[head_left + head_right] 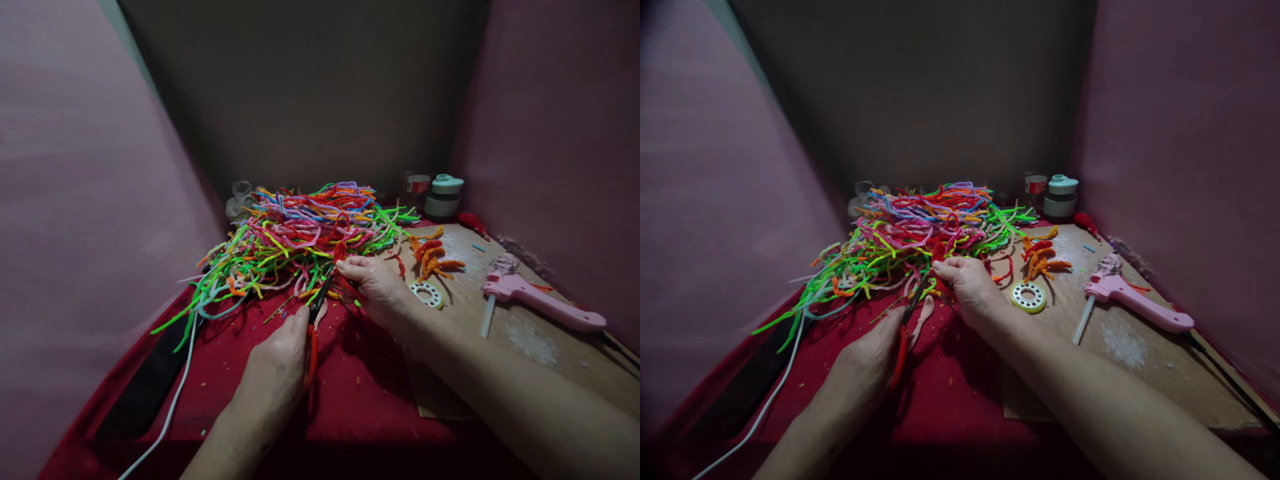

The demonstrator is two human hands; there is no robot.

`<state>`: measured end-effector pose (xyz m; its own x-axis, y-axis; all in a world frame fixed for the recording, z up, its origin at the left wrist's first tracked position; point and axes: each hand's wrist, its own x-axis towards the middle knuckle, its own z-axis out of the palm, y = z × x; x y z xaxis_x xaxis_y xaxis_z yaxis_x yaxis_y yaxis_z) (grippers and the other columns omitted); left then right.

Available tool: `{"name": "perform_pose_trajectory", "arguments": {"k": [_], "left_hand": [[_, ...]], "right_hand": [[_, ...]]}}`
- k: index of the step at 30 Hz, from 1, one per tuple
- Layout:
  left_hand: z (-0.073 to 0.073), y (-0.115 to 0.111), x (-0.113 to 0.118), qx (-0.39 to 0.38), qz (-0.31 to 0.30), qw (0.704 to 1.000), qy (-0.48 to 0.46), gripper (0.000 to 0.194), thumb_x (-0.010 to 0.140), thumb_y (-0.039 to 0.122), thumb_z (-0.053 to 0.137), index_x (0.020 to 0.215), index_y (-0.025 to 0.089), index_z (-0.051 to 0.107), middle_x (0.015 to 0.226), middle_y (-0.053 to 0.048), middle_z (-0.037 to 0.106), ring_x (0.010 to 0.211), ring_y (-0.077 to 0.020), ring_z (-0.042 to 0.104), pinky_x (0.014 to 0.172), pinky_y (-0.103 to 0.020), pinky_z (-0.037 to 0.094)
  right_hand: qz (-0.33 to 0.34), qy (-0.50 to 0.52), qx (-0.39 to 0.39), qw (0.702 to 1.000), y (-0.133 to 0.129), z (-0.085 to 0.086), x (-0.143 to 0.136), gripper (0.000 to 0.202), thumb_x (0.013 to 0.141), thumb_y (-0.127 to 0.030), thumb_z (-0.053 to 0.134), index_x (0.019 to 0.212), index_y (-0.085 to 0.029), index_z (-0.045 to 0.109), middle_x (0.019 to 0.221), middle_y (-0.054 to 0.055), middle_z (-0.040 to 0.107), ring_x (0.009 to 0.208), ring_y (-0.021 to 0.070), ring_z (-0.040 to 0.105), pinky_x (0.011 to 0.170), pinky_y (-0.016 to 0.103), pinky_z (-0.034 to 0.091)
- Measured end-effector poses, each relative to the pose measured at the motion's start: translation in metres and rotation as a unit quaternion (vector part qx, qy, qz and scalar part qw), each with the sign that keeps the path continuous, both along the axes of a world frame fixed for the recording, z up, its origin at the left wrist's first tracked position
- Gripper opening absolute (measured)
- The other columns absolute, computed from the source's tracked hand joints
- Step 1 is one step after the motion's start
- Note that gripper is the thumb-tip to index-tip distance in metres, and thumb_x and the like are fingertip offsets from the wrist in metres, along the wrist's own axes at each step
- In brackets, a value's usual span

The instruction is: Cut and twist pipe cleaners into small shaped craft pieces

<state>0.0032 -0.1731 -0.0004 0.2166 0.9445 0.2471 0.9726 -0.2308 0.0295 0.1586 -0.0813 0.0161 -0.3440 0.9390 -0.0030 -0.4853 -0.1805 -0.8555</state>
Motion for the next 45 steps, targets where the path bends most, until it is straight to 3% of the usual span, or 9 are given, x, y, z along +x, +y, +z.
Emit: {"name": "perform_pose_trajectory", "arguments": {"k": [7, 15, 20, 27, 36, 45], "left_hand": [[-0.002, -0.001, 0.005, -0.002, 0.024, 0.999, 0.027, 0.037, 0.084, 0.015, 0.036, 0.12, 0.014, 0.043, 0.101, -0.012, 0.064, 0.082, -0.0214, 0.066, 0.069, -0.03, 0.053], [0.02, -0.002, 0.018, -0.025, 0.068, 0.994, 0.087, 0.033, 0.09, 0.02, 0.028, 0.115, 0.011, 0.049, 0.091, -0.011, 0.063, 0.083, -0.0203, 0.065, 0.07, -0.03, 0.053], [0.014, -0.001, 0.008, -0.007, 0.044, 0.995, 0.085, 0.035, 0.089, 0.025, 0.034, 0.121, 0.013, 0.044, 0.091, -0.01, 0.063, 0.083, -0.0197, 0.064, 0.068, -0.027, 0.052], [0.013, -0.001, 0.006, -0.018, 0.049, 0.993, 0.105, 0.036, 0.087, 0.016, 0.032, 0.122, 0.012, 0.043, 0.092, -0.012, 0.063, 0.082, -0.0203, 0.064, 0.064, -0.027, 0.052], [-0.005, 0.003, 0.002, -0.021, 0.02, 1.0, 0.008, 0.032, 0.086, 0.015, 0.035, 0.117, 0.018, 0.041, 0.099, -0.009, 0.063, 0.08, -0.0202, 0.065, 0.063, -0.027, 0.05], [-0.001, 0.005, 0.009, -0.006, 0.029, 0.999, 0.022, 0.032, 0.088, 0.02, 0.032, 0.118, 0.015, 0.042, 0.094, -0.012, 0.063, 0.084, -0.0213, 0.065, 0.071, -0.03, 0.049]], "right_hand": [[-0.016, 0.002, -0.01, 1.0, 0.0, 0.001, 0.0, 0.027, 0.061, -0.026, 0.066, 0.05, -0.016, 0.044, 0.039, -0.007, 0.038, 0.034, 0.0037, 0.029, 0.037, 0.02, 0.02], [-0.023, -0.003, -0.016, 1.0, -0.002, 0.003, -0.001, 0.027, 0.06, -0.026, 0.067, 0.05, -0.016, 0.043, 0.04, -0.007, 0.038, 0.037, 0.0041, 0.03, 0.038, 0.02, 0.019], [-0.027, -0.002, -0.008, 1.0, -0.002, 0.001, 0.0, 0.028, 0.059, -0.028, 0.068, 0.051, -0.016, 0.044, 0.042, -0.007, 0.037, 0.039, 0.0034, 0.028, 0.041, 0.02, 0.021], [-0.016, 0.0, -0.018, 1.0, -0.005, 0.003, -0.001, 0.028, 0.06, -0.027, 0.068, 0.051, -0.017, 0.044, 0.041, -0.007, 0.036, 0.037, 0.0043, 0.028, 0.039, 0.02, 0.022], [-0.021, 0.014, -0.022, 0.999, 0.0, -0.006, -0.003, 0.027, 0.061, -0.028, 0.068, 0.053, -0.016, 0.045, 0.044, -0.007, 0.039, 0.039, 0.0048, 0.03, 0.039, 0.021, 0.024], [-0.021, 0.008, 0.0, 1.0, 0.001, -0.006, -0.002, 0.029, 0.061, -0.029, 0.068, 0.052, -0.017, 0.043, 0.043, -0.007, 0.037, 0.037, 0.0043, 0.029, 0.038, 0.021, 0.022]]}}
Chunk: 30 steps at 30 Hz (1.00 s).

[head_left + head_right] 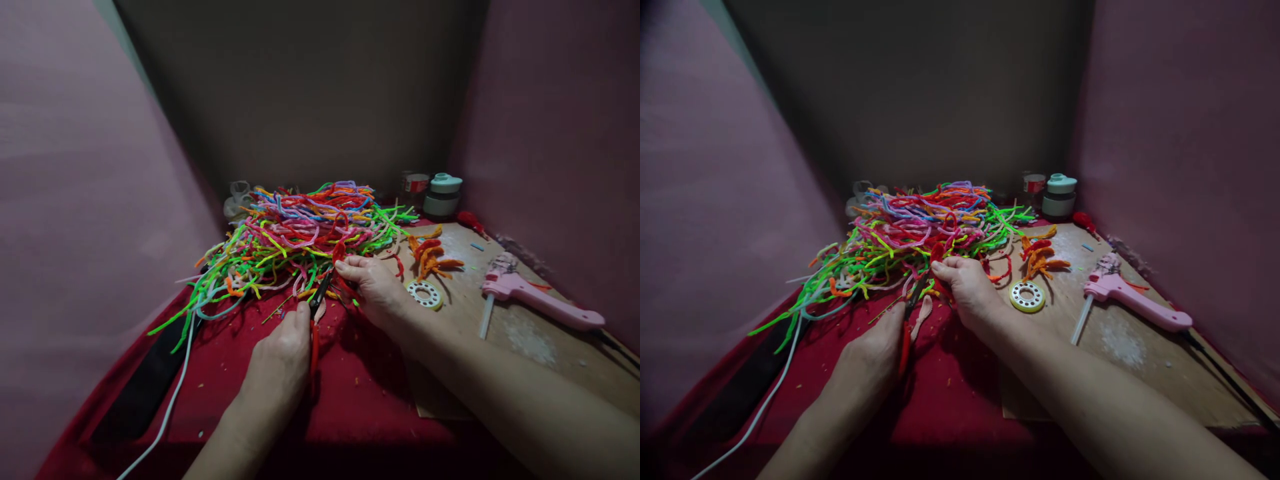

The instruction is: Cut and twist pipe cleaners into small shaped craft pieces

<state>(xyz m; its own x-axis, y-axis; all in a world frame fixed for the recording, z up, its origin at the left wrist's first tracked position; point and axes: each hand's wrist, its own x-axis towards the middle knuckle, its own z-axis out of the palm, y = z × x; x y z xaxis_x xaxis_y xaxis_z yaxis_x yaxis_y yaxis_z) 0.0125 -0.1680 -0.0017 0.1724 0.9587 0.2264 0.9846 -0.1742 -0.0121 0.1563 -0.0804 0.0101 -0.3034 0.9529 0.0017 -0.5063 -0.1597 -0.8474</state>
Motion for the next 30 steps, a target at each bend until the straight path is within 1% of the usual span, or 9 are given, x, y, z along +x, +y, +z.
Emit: {"name": "perform_pose_trajectory", "arguments": {"k": [4, 7, 9, 12, 17, 22, 25, 27, 30], "left_hand": [[0.004, 0.001, -0.001, -0.023, 0.0, 0.997, -0.073, 0.027, 0.086, 0.019, 0.034, 0.112, 0.016, 0.044, 0.085, -0.01, 0.065, 0.073, -0.0201, 0.066, 0.061, -0.026, 0.048], [0.011, 0.001, -0.01, -0.033, 0.031, 0.987, -0.157, 0.024, 0.087, 0.032, 0.036, 0.105, 0.018, 0.043, 0.069, -0.004, 0.065, 0.062, -0.0183, 0.065, 0.055, -0.023, 0.045], [0.016, 0.002, -0.023, -0.014, 0.067, 0.99, -0.125, 0.028, 0.086, 0.037, 0.036, 0.106, 0.018, 0.042, 0.066, -0.004, 0.064, 0.063, -0.0202, 0.064, 0.055, -0.025, 0.043], [0.02, 0.005, -0.048, -0.079, 0.148, 0.986, -0.022, 0.028, 0.085, 0.038, 0.034, 0.1, 0.018, 0.047, 0.07, -0.009, 0.066, 0.067, -0.0239, 0.065, 0.057, -0.028, 0.043], [0.022, 0.023, -0.074, -0.168, 0.184, 0.965, 0.081, 0.034, 0.085, 0.041, 0.03, 0.086, 0.017, 0.054, 0.082, -0.016, 0.066, 0.077, -0.0291, 0.064, 0.061, -0.034, 0.044], [0.033, 0.032, -0.06, -0.068, 0.139, 0.987, 0.047, 0.029, 0.082, 0.033, 0.038, 0.092, 0.014, 0.058, 0.096, -0.015, 0.063, 0.082, -0.0242, 0.062, 0.068, -0.032, 0.045], [0.042, 0.032, -0.033, 0.024, 0.019, 0.989, -0.148, 0.031, 0.084, 0.036, 0.041, 0.102, 0.017, 0.057, 0.101, -0.009, 0.062, 0.089, -0.0185, 0.059, 0.076, -0.028, 0.044], [0.045, 0.032, -0.015, -0.003, -0.056, 0.961, -0.271, 0.034, 0.083, 0.04, 0.044, 0.105, 0.017, 0.056, 0.091, -0.005, 0.064, 0.077, -0.0143, 0.059, 0.068, -0.024, 0.044], [0.045, 0.035, 0.003, 0.006, -0.067, 0.967, -0.247, 0.025, 0.084, 0.034, 0.044, 0.076, 0.015, 0.059, 0.065, 0.0, 0.058, 0.058, -0.0102, 0.051, 0.057, -0.021, 0.037]], "right_hand": [[-0.008, -0.009, -0.008, 1.0, -0.002, -0.002, -0.002, 0.027, 0.062, -0.028, 0.067, 0.053, -0.017, 0.044, 0.044, -0.007, 0.038, 0.038, 0.0045, 0.029, 0.039, 0.021, 0.022], [-0.01, -0.019, -0.007, 1.0, -0.003, -0.001, -0.002, 0.027, 0.062, -0.028, 0.066, 0.054, -0.017, 0.044, 0.043, -0.007, 0.038, 0.038, 0.0046, 0.029, 0.04, 0.022, 0.021], [0.0, -0.011, -0.008, 1.0, -0.003, 0.003, 0.0, 0.026, 0.062, -0.027, 0.067, 0.054, -0.017, 0.044, 0.043, -0.007, 0.039, 0.039, 0.0048, 0.03, 0.041, 0.022, 0.022], [0.009, 0.01, -0.009, 1.0, -0.003, 0.008, 0.002, 0.025, 0.061, -0.026, 0.068, 0.055, -0.016, 0.045, 0.045, -0.006, 0.042, 0.04, 0.005, 0.033, 0.042, 0.021, 0.024], [0.026, 0.015, 0.01, 0.999, -0.004, 0.007, -0.001, 0.026, 0.062, -0.029, 0.068, 0.056, -0.016, 0.047, 0.044, -0.006, 0.04, 0.039, 0.0048, 0.03, 0.041, 0.022, 0.022], [0.04, 0.023, 0.019, 0.999, -0.006, 0.003, -0.003, 0.024, 0.06, -0.029, 0.071, 0.058, -0.015, 0.051, 0.048, -0.005, 0.044, 0.041, 0.0045, 0.033, 0.041, 0.021, 0.023], [0.058, 0.032, 0.027, 0.997, -0.007, 0.003, -0.003, 0.021, 0.06, -0.029, 0.071, 0.063, -0.015, 0.056, 0.053, -0.004, 0.05, 0.046, 0.0056, 0.039, 0.045, 0.02, 0.028], [0.069, 0.027, 0.046, 0.996, -0.008, 0.002, -0.002, 0.02, 0.063, -0.031, 0.069, 0.066, -0.015, 0.057, 0.056, -0.003, 0.052, 0.048, 0.0062, 0.04, 0.047, 0.021, 0.03], [0.048, -0.029, 0.092, 0.994, -0.008, 0.001, -0.002, 0.022, 0.066, -0.033, 0.066, 0.064, -0.014, 0.056, 0.055, -0.003, 0.048, 0.049, 0.0064, 0.037, 0.048, 0.021, 0.029]]}}
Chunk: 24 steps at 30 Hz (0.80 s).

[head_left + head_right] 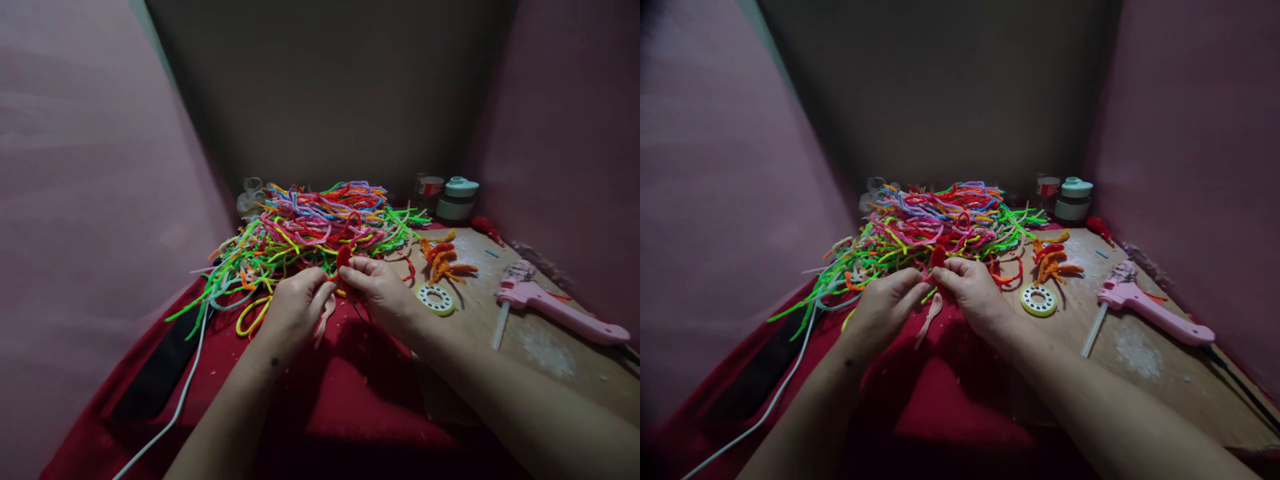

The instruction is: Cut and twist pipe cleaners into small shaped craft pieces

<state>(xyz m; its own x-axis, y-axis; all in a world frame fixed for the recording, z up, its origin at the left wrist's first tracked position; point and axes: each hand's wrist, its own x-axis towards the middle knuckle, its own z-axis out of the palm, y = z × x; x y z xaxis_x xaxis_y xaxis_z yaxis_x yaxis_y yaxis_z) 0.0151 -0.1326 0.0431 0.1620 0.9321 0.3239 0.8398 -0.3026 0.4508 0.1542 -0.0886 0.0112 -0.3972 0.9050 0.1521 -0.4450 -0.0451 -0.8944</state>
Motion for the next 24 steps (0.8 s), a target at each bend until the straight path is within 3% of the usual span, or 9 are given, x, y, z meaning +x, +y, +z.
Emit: {"name": "perform_pose_trajectory", "arguments": {"k": [3, 8, 11, 14, 16, 18, 20, 22, 24], "left_hand": [[0.001, 0.001, 0.005, 0.082, 0.033, 0.99, 0.115, 0.028, 0.084, 0.028, 0.043, 0.06, 0.016, 0.052, 0.058, 0.001, 0.053, 0.054, -0.0091, 0.046, 0.054, -0.022, 0.031], [0.01, -0.004, 0.009, 0.16, 0.06, 0.94, 0.297, 0.021, 0.083, 0.023, 0.04, 0.072, 0.018, 0.057, 0.066, -0.003, 0.055, 0.059, -0.013, 0.05, 0.05, -0.026, 0.023], [0.014, 0.0, 0.007, 0.148, 0.076, 0.945, 0.281, 0.021, 0.083, 0.026, 0.041, 0.073, 0.017, 0.058, 0.069, -0.004, 0.057, 0.061, -0.0138, 0.051, 0.052, -0.026, 0.025], [0.01, 0.011, 0.004, 0.083, 0.09, 0.99, 0.076, 0.025, 0.081, 0.033, 0.046, 0.067, 0.016, 0.057, 0.061, -0.001, 0.054, 0.056, -0.0112, 0.049, 0.053, -0.023, 0.03], [0.004, 0.019, 0.008, -0.058, 0.047, 0.986, -0.148, 0.022, 0.078, 0.034, 0.051, 0.073, 0.015, 0.059, 0.055, 0.002, 0.051, 0.048, -0.009, 0.046, 0.049, -0.022, 0.032], [-0.005, 0.024, 0.016, -0.194, -0.024, 0.909, -0.368, 0.024, 0.074, 0.034, 0.057, 0.087, 0.015, 0.057, 0.057, 0.004, 0.05, 0.044, -0.0071, 0.045, 0.043, -0.02, 0.032], [-0.013, 0.026, 0.025, -0.246, -0.06, 0.818, -0.516, 0.026, 0.068, 0.032, 0.066, 0.085, 0.015, 0.055, 0.06, 0.005, 0.05, 0.043, -0.0048, 0.044, 0.041, -0.017, 0.033], [-0.017, 0.026, 0.031, -0.267, -0.077, 0.755, -0.593, 0.025, 0.066, 0.03, 0.069, 0.08, 0.015, 0.054, 0.059, 0.005, 0.049, 0.045, -0.0044, 0.045, 0.04, -0.016, 0.034], [-0.018, 0.024, 0.033, -0.283, -0.09, 0.723, -0.624, 0.022, 0.067, 0.028, 0.069, 0.078, 0.015, 0.054, 0.059, 0.004, 0.048, 0.046, -0.0045, 0.046, 0.038, -0.015, 0.034]], "right_hand": [[-0.059, -0.062, 0.03, 0.996, -0.001, 0.0, -0.001, 0.024, 0.067, -0.033, 0.064, 0.058, -0.015, 0.052, 0.052, -0.005, 0.042, 0.049, 0.0063, 0.031, 0.048, 0.022, 0.025], [-0.132, -0.107, 0.065, 0.983, -0.004, 0.003, -0.001, 0.025, 0.069, -0.031, 0.061, 0.055, -0.016, 0.048, 0.052, -0.005, 0.038, 0.051, 0.0074, 0.029, 0.049, 0.023, 0.024], [-0.141, -0.066, 0.035, 0.987, 0.0, 0.002, 0.001, 0.023, 0.068, -0.032, 0.063, 0.057, -0.016, 0.05, 0.052, -0.005, 0.041, 0.051, 0.0076, 0.033, 0.05, 0.023, 0.027], [-0.117, 0.056, -0.045, 0.991, 0.009, 0.001, 0.002, 0.02, 0.062, -0.031, 0.068, 0.063, -0.017, 0.054, 0.054, -0.004, 0.049, 0.049, 0.0077, 0.04, 0.051, 0.023, 0.033], [-0.097, 0.131, -0.095, 0.982, 0.014, 0.001, 0.002, 0.022, 0.058, -0.029, 0.072, 0.067, -0.016, 0.056, 0.054, -0.004, 0.051, 0.048, 0.0071, 0.042, 0.05, 0.022, 0.035], [-0.079, 0.167, -0.129, 0.974, 0.014, 0.002, 0.001, 0.025, 0.054, -0.027, 0.075, 0.067, -0.016, 0.056, 0.053, -0.005, 0.052, 0.047, 0.0063, 0.043, 0.047, 0.02, 0.036], [-0.078, 0.175, -0.144, 0.971, 0.012, 0.003, 0.001, 0.028, 0.052, -0.027, 0.077, 0.066, -0.015, 0.056, 0.053, -0.005, 0.053, 0.046, 0.0056, 0.045, 0.045, 0.019, 0.036], [-0.086, 0.169, -0.144, 0.971, 0.01, 0.004, 0.0, 0.029, 0.051, -0.026, 0.078, 0.066, -0.014, 0.056, 0.054, -0.005, 0.055, 0.046, 0.0049, 0.046, 0.045, 0.018, 0.037], [-0.082, 0.158, -0.131, 0.975, 0.008, 0.003, 0.0, 0.029, 0.051, -0.026, 0.078, 0.066, -0.014, 0.056, 0.054, -0.006, 0.054, 0.045, 0.0041, 0.046, 0.044, 0.017, 0.037]]}}
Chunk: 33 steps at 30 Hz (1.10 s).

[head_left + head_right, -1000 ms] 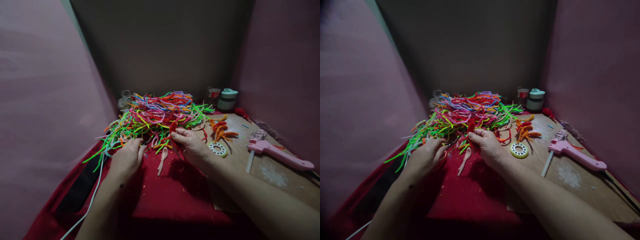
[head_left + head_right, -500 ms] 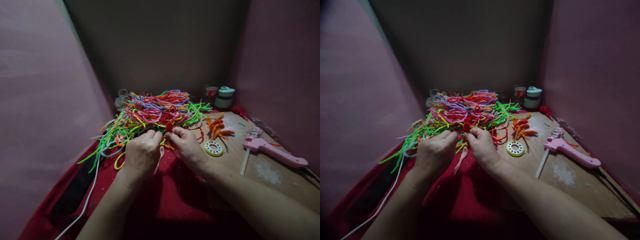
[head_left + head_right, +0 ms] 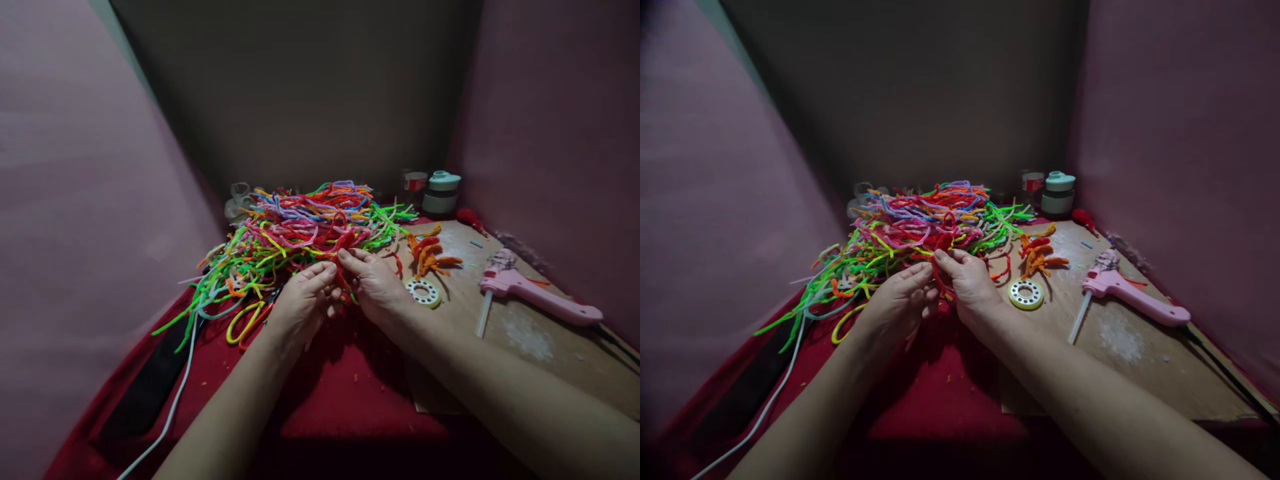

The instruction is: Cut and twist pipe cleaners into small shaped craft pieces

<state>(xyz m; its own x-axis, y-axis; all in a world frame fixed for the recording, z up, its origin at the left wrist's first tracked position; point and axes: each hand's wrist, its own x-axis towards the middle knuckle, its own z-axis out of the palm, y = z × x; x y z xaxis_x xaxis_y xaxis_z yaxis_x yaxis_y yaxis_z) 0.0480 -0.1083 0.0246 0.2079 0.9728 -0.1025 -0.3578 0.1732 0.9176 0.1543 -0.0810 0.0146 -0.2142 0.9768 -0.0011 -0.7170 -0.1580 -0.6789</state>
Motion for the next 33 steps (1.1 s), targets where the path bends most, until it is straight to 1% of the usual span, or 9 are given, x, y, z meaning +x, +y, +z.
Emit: {"name": "perform_pose_trajectory", "arguments": {"k": [4, 9, 16, 21, 23, 26, 28, 31, 33], "left_hand": [[0.002, -0.002, -0.004, -0.018, -0.047, 0.999, -0.004, 0.016, 0.075, 0.027, 0.062, 0.082, 0.015, 0.055, 0.061, 0.004, 0.051, 0.039, -0.0019, 0.038, 0.032, -0.012, 0.028], [-0.002, 0.004, -0.014, -0.037, -0.117, 0.991, 0.052, 0.012, 0.077, 0.027, 0.059, 0.083, 0.018, 0.053, 0.04, 0.009, 0.038, 0.029, -0.0018, 0.018, 0.029, -0.013, 0.018], [-0.01, 0.004, -0.008, -0.027, -0.099, 0.993, 0.063, 0.017, 0.076, 0.032, 0.059, 0.08, 0.018, 0.05, 0.038, 0.01, 0.037, 0.028, -0.0024, 0.019, 0.03, -0.014, 0.016], [-0.01, -0.002, -0.001, 0.016, -0.073, 0.99, 0.123, 0.023, 0.075, 0.037, 0.058, 0.069, 0.017, 0.047, 0.04, 0.007, 0.044, 0.028, -0.0027, 0.028, 0.031, -0.015, 0.02], [-0.008, -0.004, -0.003, 0.026, -0.094, 0.978, 0.182, 0.026, 0.075, 0.038, 0.057, 0.064, 0.016, 0.047, 0.042, 0.005, 0.049, 0.029, -0.003, 0.033, 0.031, -0.015, 0.021], [-0.005, -0.003, -0.012, 0.014, -0.149, 0.93, 0.336, 0.026, 0.073, 0.036, 0.057, 0.06, 0.015, 0.051, 0.044, 0.002, 0.053, 0.028, -0.0046, 0.036, 0.029, -0.016, 0.02], [-0.002, -0.001, -0.018, 0.036, -0.079, 0.916, 0.393, 0.021, 0.072, 0.034, 0.057, 0.063, 0.015, 0.054, 0.045, 0.003, 0.052, 0.031, -0.0053, 0.039, 0.031, -0.016, 0.024], [0.001, 0.003, -0.022, 0.109, 0.075, 0.93, 0.342, 0.022, 0.07, 0.034, 0.061, 0.082, 0.017, 0.055, 0.053, 0.006, 0.053, 0.038, -0.0056, 0.043, 0.037, -0.016, 0.031], [0.001, 0.003, -0.022, 0.151, 0.092, 0.932, 0.317, 0.026, 0.07, 0.035, 0.062, 0.089, 0.018, 0.055, 0.059, 0.005, 0.055, 0.043, -0.0059, 0.045, 0.042, -0.017, 0.034]], "right_hand": [[0.044, -0.04, 0.03, 0.998, -0.002, -0.002, 0.0, 0.028, 0.056, -0.03, 0.075, 0.065, -0.015, 0.053, 0.049, -0.007, 0.05, 0.04, 0.0043, 0.043, 0.04, 0.017, 0.035], [0.014, -0.087, 0.052, 0.995, -0.002, -0.007, -0.002, 0.026, 0.057, -0.031, 0.072, 0.062, -0.014, 0.052, 0.055, -0.004, 0.053, 0.05, 0.0078, 0.05, 0.05, 0.021, 0.039], [-0.01, -0.126, 0.067, 0.99, 0.0, -0.013, -0.004, 0.023, 0.061, -0.033, 0.067, 0.066, -0.015, 0.053, 0.058, -0.004, 0.052, 0.051, 0.0073, 0.046, 0.05, 0.022, 0.035], [-0.04, -0.145, 0.064, 0.987, 0.001, -0.014, -0.004, 0.022, 0.064, -0.033, 0.064, 0.066, -0.016, 0.051, 0.056, -0.005, 0.047, 0.05, 0.0066, 0.041, 0.047, 0.021, 0.031], [-0.054, -0.156, 0.067, 0.984, 0.004, -0.015, -0.003, 0.022, 0.066, -0.034, 0.062, 0.066, -0.017, 0.049, 0.055, -0.006, 0.045, 0.047, 0.0063, 0.039, 0.045, 0.021, 0.029], [-0.079, -0.138, 0.073, 0.985, 0.011, -0.014, 0.0, 0.023, 0.068, -0.036, 0.061, 0.067, -0.017, 0.049, 0.055, -0.005, 0.047, 0.046, 0.0063, 0.039, 0.045, 0.021, 0.029], [-0.071, -0.119, 0.074, 0.988, 0.013, -0.011, 0.002, 0.024, 0.067, -0.037, 0.063, 0.067, -0.017, 0.049, 0.054, -0.005, 0.048, 0.045, 0.0059, 0.039, 0.045, 0.02, 0.029], [-0.034, -0.144, 0.086, 0.985, 0.01, -0.006, 0.003, 0.026, 0.066, -0.038, 0.063, 0.064, -0.016, 0.049, 0.051, -0.005, 0.049, 0.044, 0.0056, 0.037, 0.045, 0.021, 0.028], [-0.015, -0.17, 0.097, 0.981, 0.005, -0.004, 0.003, 0.027, 0.067, -0.038, 0.063, 0.061, -0.016, 0.048, 0.051, -0.005, 0.049, 0.044, 0.0058, 0.038, 0.046, 0.021, 0.029]]}}
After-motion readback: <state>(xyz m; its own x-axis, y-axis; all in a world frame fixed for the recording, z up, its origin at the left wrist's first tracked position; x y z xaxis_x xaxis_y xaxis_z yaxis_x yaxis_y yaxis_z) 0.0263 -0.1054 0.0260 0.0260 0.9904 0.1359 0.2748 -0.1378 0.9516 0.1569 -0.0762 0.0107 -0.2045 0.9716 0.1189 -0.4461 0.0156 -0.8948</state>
